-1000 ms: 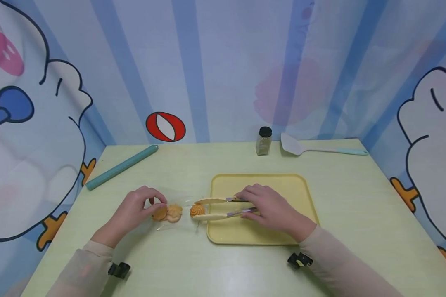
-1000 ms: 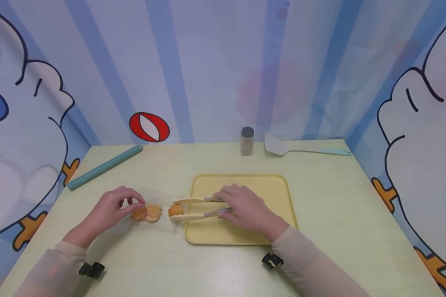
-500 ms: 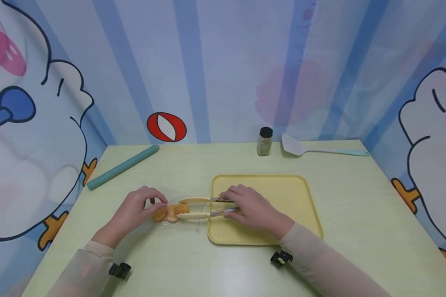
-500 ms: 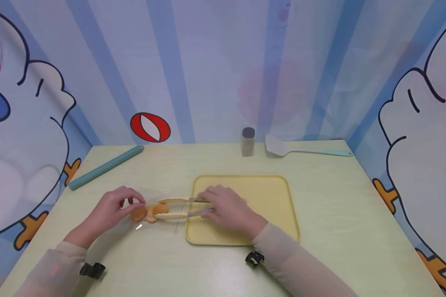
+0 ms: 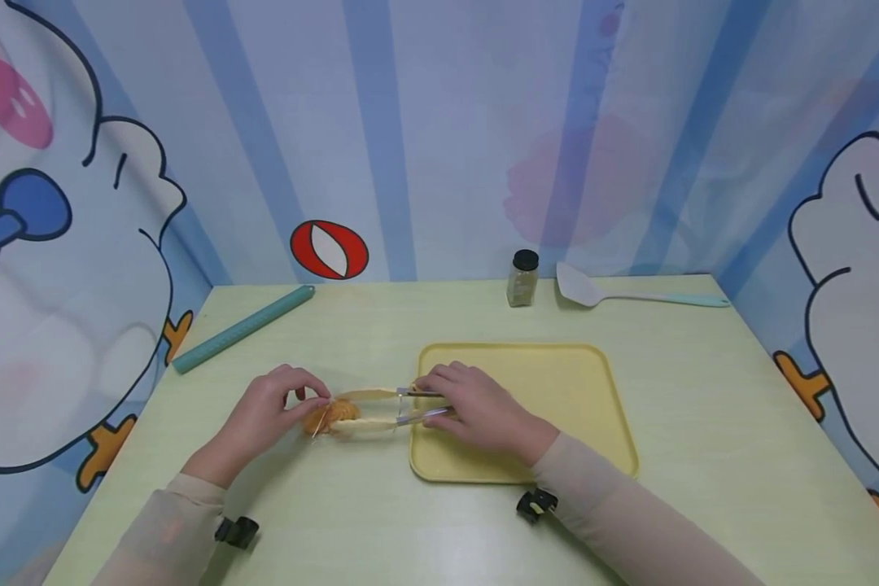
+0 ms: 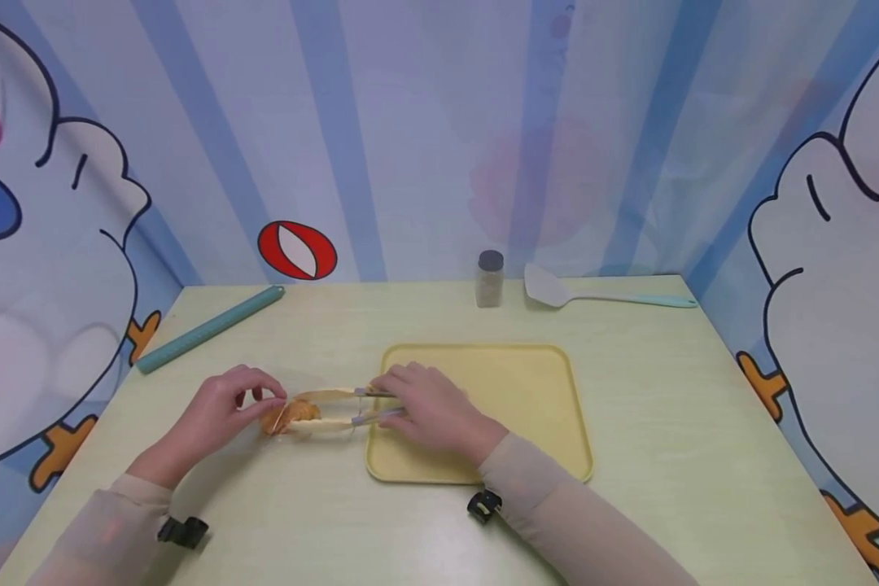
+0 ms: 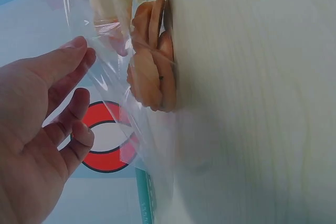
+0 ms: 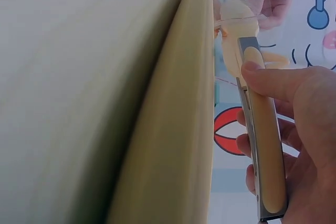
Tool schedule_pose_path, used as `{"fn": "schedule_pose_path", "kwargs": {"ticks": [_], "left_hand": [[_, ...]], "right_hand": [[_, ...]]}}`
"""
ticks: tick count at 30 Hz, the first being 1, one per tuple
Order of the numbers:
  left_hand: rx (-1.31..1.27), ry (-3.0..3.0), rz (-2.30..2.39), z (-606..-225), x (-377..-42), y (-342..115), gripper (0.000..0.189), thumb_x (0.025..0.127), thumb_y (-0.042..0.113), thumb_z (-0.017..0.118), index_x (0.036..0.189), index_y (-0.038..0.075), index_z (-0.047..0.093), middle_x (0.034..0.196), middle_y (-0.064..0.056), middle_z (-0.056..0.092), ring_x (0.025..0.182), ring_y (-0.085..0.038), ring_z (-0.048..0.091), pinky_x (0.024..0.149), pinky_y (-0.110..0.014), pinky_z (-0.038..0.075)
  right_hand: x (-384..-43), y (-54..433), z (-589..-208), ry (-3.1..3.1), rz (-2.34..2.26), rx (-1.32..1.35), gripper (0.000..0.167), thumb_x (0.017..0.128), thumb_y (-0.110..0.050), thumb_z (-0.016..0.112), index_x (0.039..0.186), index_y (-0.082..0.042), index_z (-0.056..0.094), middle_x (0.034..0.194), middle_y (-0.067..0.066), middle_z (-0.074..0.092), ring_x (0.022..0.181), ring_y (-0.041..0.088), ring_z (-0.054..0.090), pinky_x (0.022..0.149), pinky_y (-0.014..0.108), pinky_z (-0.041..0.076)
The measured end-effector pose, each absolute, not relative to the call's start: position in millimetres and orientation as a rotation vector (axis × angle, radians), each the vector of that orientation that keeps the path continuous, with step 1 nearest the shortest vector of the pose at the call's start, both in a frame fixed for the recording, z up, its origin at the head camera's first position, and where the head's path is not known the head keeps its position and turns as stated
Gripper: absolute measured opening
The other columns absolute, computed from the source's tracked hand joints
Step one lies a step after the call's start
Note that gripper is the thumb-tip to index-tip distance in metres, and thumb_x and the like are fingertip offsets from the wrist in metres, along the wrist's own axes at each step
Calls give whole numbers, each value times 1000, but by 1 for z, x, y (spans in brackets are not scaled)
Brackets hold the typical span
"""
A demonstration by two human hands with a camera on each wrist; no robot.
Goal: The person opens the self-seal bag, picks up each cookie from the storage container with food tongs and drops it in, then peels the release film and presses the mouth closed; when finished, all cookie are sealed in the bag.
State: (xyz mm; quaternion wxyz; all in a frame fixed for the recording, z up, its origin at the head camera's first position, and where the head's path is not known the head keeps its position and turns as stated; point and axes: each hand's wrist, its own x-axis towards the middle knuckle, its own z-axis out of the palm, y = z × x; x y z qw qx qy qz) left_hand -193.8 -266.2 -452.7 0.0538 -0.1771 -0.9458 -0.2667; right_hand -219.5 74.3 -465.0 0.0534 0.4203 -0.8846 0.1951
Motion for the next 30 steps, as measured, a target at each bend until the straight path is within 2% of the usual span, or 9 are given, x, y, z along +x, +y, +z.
{"fn": "schedule_pose_path", "kwargs": {"ticks": [16, 30], "left_hand": [[-534, -2868, -829, -456, -194, -271, 16, 91, 14, 80, 101, 26, 76, 100, 8, 72, 87, -17, 56, 70, -29, 46], [-492, -2898, -821, -458, -193, -272, 15, 90, 14, 81, 99, 25, 77, 98, 8, 72, 87, -15, 55, 74, -31, 46]], "right_hand": [[-223, 66, -465, -2713, 579, 1271, 50, 96, -41, 73, 138, -16, 62, 127, -2, 66, 109, 19, 59, 95, 38, 49], [-200, 119, -453, -2738, 582, 1120, 50, 93, -38, 78, 135, -16, 63, 124, -1, 68, 109, 19, 61, 95, 41, 51]]}}
